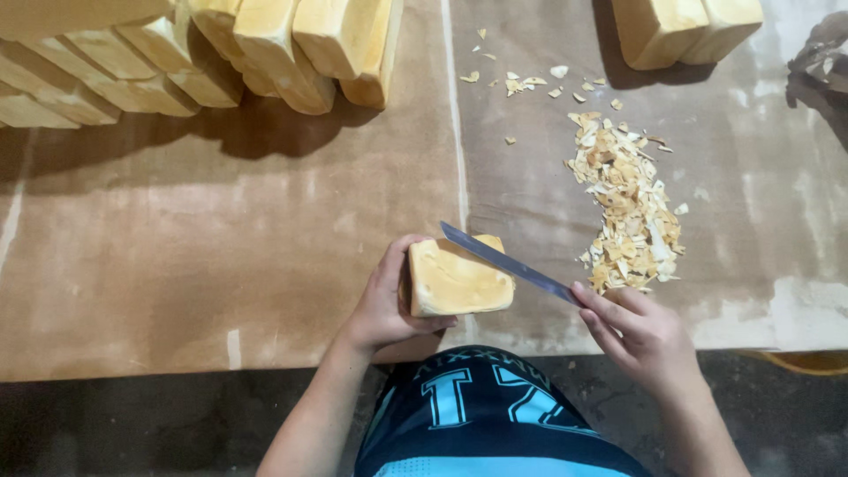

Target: The person uses a knife to scrape and trim the edges of bread loaves on a wooden table, moving each loaf aside after trimming to clear space for the next one.

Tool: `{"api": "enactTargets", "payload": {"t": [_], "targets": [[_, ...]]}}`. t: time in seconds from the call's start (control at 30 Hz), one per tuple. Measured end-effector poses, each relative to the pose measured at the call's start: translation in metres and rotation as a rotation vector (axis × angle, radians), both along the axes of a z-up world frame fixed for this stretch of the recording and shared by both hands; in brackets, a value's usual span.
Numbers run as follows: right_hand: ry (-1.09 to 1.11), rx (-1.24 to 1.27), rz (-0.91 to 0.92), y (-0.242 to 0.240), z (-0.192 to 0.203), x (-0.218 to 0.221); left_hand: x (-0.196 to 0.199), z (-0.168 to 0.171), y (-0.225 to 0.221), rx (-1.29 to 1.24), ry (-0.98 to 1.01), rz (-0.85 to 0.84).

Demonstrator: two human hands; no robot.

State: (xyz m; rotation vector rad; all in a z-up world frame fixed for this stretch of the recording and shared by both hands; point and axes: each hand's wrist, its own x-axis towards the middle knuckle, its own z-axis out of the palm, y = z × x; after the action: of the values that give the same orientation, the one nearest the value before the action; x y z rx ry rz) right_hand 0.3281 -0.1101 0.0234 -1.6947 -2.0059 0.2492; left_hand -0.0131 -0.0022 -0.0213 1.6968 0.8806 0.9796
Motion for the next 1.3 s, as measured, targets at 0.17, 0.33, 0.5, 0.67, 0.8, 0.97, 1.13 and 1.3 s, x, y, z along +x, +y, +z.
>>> {"api": "enactTargets", "payload": {"t": [0.17,0.33,0.5,0.67,0.8,0.97,1.13,1.3], "targets": [[0.002,-0.064,0.000,0.022,0.019,-0.025,-0.002,-0.001,-0.001,0.038,0.045,0.006],[0.057,-0.155,-0.024,0.018,0.019,-0.005,-0.006,-0.005,0.005,-0.013,-0.016,-0.015],[0.006,-0.298,-0.367,-0.013,-0.015,0.034,-0.013,-0.007,-0.001,-0.050,-0.009,0.000],[0.433,-0.356,-0.322,-0.016,-0.040,0.029,-0.010,0.026,0.053,-0.109,0.108,-0.174],[0.341,-0.201,-0.073,0.001,-0.054,0.010,0.018,0.026,0.086,-0.303,0.525,-0.262],[0.269,-0.187,-0.094,0.025,-0.072,-0.004,0.042,-0.018,0.047,0.055,1.019,-0.026],[0.031,-0.195,-0.068,0.032,-0.091,-0.020,0.033,-0.033,0.010,0.256,0.863,0.030],[0.006,-0.216,0.013,0.040,-0.088,-0.017,0.013,-0.027,-0.009,0.153,0.967,0.101]]}}
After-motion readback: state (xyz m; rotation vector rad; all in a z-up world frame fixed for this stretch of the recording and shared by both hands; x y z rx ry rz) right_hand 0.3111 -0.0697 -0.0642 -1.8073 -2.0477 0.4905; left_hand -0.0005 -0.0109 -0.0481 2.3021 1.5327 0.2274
